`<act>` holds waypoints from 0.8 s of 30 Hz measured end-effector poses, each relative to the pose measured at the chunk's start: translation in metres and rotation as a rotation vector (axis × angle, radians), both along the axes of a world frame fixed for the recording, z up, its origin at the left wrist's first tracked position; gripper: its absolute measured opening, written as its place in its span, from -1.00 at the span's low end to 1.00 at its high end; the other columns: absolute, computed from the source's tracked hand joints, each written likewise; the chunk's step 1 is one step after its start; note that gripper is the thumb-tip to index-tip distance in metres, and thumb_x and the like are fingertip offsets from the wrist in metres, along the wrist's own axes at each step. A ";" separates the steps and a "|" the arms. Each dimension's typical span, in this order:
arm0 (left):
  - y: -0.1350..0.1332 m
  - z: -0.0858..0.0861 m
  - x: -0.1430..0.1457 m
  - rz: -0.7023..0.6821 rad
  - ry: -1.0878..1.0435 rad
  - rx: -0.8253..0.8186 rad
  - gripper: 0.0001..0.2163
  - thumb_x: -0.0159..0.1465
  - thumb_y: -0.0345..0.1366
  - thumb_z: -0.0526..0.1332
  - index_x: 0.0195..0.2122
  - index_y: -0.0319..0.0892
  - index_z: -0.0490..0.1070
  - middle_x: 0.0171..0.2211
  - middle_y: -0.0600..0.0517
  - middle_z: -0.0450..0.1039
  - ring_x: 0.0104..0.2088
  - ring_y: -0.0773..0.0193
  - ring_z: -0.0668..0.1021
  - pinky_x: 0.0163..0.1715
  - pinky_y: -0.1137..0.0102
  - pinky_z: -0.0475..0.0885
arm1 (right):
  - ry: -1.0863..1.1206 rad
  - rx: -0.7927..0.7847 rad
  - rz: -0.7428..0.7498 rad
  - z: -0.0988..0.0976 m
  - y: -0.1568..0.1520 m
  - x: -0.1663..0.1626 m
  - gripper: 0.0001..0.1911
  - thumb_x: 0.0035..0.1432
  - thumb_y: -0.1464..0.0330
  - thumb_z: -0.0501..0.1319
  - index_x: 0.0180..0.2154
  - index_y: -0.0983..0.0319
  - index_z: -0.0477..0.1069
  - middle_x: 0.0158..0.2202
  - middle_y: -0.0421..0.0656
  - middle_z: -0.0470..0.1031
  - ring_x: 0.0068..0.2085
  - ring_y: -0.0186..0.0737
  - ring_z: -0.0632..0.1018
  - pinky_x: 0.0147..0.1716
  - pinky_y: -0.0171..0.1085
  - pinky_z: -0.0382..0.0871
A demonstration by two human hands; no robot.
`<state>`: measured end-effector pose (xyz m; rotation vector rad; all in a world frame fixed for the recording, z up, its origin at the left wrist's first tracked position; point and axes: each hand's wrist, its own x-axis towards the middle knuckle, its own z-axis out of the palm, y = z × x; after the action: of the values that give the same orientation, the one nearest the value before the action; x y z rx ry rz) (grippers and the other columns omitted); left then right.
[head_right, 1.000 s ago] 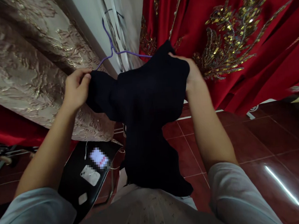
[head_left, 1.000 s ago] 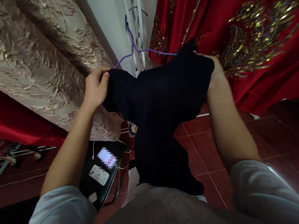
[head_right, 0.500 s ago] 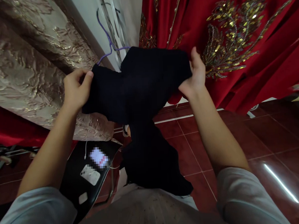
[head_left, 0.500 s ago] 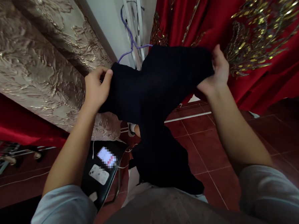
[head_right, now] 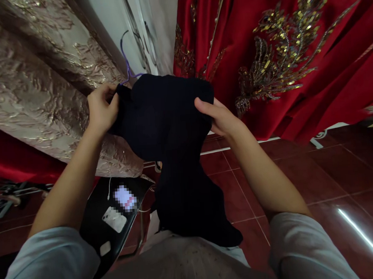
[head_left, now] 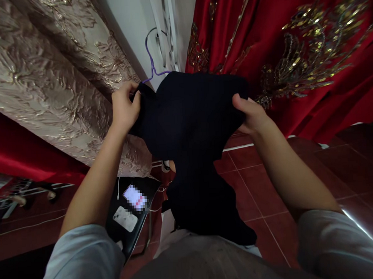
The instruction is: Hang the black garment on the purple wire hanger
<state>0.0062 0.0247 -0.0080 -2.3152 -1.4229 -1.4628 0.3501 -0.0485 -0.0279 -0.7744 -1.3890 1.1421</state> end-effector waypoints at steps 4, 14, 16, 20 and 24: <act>-0.002 0.003 0.005 0.026 -0.013 -0.006 -0.84 0.34 -0.36 0.31 -0.07 -0.19 0.48 -0.26 0.06 0.53 -0.20 0.23 0.55 -0.03 0.30 0.42 | 0.003 0.074 -0.115 0.011 0.010 -0.011 -0.37 0.10 -0.31 0.16 -0.24 0.07 0.57 -0.11 -0.13 0.64 0.19 0.03 0.55 0.08 -0.01 0.57; -0.006 0.015 0.011 0.205 0.131 -0.073 -0.64 0.35 -0.49 0.27 0.15 -0.15 0.43 -0.14 0.04 0.56 -0.18 0.13 0.54 0.09 0.13 0.37 | -0.038 0.188 -0.195 0.021 0.024 -0.017 -0.26 0.27 -0.28 -0.11 -0.12 0.10 0.57 -0.08 -0.12 0.63 0.22 0.00 0.51 0.06 -0.02 0.52; 0.000 0.014 0.003 0.190 0.082 -0.022 -0.70 0.34 -0.49 0.29 0.07 -0.14 0.45 -0.20 0.05 0.54 -0.20 0.14 0.53 0.06 0.17 0.39 | -0.021 0.156 -0.178 0.023 0.031 -0.015 -0.22 0.25 -0.30 -0.15 -0.13 0.08 0.58 -0.12 -0.12 0.64 0.20 -0.03 0.53 0.03 -0.08 0.51; 0.005 0.003 -0.017 0.104 0.019 0.054 -0.84 0.27 -0.53 0.31 -0.21 -0.15 0.45 -0.40 0.13 0.42 -0.35 0.28 0.47 -0.10 0.28 0.43 | -0.031 0.015 0.313 0.014 0.026 0.000 -0.26 -0.10 -0.33 0.26 -0.13 0.08 0.60 -0.18 -0.14 0.66 0.00 -0.02 0.64 -0.05 -0.11 0.54; -0.011 -0.005 -0.014 -0.220 -0.029 0.055 -0.92 0.31 -0.40 0.29 -0.35 -0.17 0.44 -0.35 0.08 0.53 -0.26 0.26 0.59 -0.14 0.28 0.50 | -0.314 -0.089 0.961 0.002 0.020 0.011 -0.15 -0.21 -0.11 0.50 0.05 0.25 0.55 -0.06 0.06 0.64 -0.01 0.10 0.65 0.07 0.05 0.51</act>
<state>-0.0075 0.0135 -0.0130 -2.4919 -1.1477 -1.5722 0.3608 -0.0288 -0.0256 -0.3213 -2.0796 1.8702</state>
